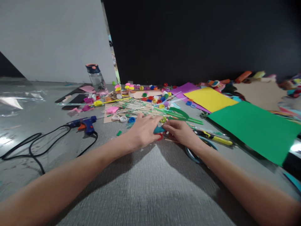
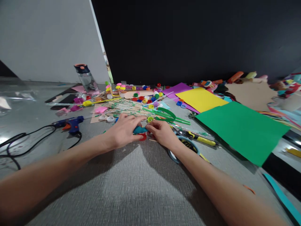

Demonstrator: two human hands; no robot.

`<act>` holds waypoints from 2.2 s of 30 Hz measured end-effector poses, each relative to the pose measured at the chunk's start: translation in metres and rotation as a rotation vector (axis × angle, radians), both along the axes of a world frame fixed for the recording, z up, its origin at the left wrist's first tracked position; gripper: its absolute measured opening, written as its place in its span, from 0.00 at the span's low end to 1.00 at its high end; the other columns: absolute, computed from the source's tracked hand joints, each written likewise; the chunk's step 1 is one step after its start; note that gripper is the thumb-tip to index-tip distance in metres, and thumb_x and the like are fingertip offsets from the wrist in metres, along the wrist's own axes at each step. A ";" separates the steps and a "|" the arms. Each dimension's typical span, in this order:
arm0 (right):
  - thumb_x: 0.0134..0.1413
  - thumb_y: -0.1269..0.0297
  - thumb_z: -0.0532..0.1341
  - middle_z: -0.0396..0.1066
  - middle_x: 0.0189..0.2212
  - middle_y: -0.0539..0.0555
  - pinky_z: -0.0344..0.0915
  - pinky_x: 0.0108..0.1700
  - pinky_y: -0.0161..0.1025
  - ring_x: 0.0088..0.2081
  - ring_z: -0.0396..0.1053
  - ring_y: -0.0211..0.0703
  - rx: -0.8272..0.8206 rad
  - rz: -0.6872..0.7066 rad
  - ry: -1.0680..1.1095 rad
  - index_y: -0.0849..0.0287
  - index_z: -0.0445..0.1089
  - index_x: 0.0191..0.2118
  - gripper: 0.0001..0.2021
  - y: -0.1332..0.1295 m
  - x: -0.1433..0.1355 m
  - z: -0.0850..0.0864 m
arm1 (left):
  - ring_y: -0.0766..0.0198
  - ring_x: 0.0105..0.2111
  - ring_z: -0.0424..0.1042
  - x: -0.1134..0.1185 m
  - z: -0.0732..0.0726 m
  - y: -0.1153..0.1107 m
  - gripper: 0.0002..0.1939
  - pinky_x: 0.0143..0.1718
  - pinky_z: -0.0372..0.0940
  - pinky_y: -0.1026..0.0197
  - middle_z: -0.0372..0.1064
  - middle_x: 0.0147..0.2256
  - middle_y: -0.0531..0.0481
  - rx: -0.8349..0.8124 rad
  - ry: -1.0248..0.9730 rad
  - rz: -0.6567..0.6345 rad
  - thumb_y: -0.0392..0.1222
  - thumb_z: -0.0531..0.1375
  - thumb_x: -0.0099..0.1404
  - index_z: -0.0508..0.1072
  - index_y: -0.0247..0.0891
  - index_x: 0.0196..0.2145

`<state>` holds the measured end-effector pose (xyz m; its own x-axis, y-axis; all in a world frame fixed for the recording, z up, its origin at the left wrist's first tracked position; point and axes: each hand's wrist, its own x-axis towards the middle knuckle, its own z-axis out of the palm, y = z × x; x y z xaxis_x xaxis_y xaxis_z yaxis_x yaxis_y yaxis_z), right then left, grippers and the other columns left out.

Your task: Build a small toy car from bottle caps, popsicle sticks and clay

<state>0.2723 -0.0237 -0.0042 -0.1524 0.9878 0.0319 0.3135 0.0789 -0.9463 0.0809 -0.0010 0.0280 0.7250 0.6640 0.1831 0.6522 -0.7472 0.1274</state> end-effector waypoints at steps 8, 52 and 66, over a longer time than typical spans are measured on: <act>0.58 0.54 0.61 0.61 0.18 0.46 0.54 0.22 0.34 0.19 0.56 0.34 0.005 0.036 0.026 0.58 0.67 0.28 0.14 -0.003 -0.002 -0.007 | 0.48 0.55 0.69 0.002 0.002 -0.003 0.17 0.52 0.51 0.46 0.74 0.51 0.44 0.008 0.003 0.010 0.45 0.64 0.67 0.68 0.39 0.51; 0.55 0.68 0.62 0.76 0.34 0.51 0.60 0.32 0.37 0.29 0.69 0.40 0.351 0.041 -0.380 0.58 0.74 0.44 0.10 -0.003 0.001 0.000 | 0.46 0.50 0.73 -0.003 0.007 -0.001 0.17 0.51 0.53 0.46 0.75 0.49 0.42 -0.007 0.015 -0.007 0.39 0.61 0.67 0.67 0.38 0.53; 0.61 0.63 0.59 0.76 0.33 0.52 0.63 0.34 0.37 0.31 0.69 0.41 0.335 0.119 -0.354 0.58 0.74 0.37 0.07 -0.006 0.005 0.011 | 0.49 0.50 0.71 -0.007 -0.003 0.003 0.18 0.49 0.51 0.48 0.75 0.50 0.44 0.035 -0.043 -0.046 0.39 0.60 0.66 0.65 0.41 0.53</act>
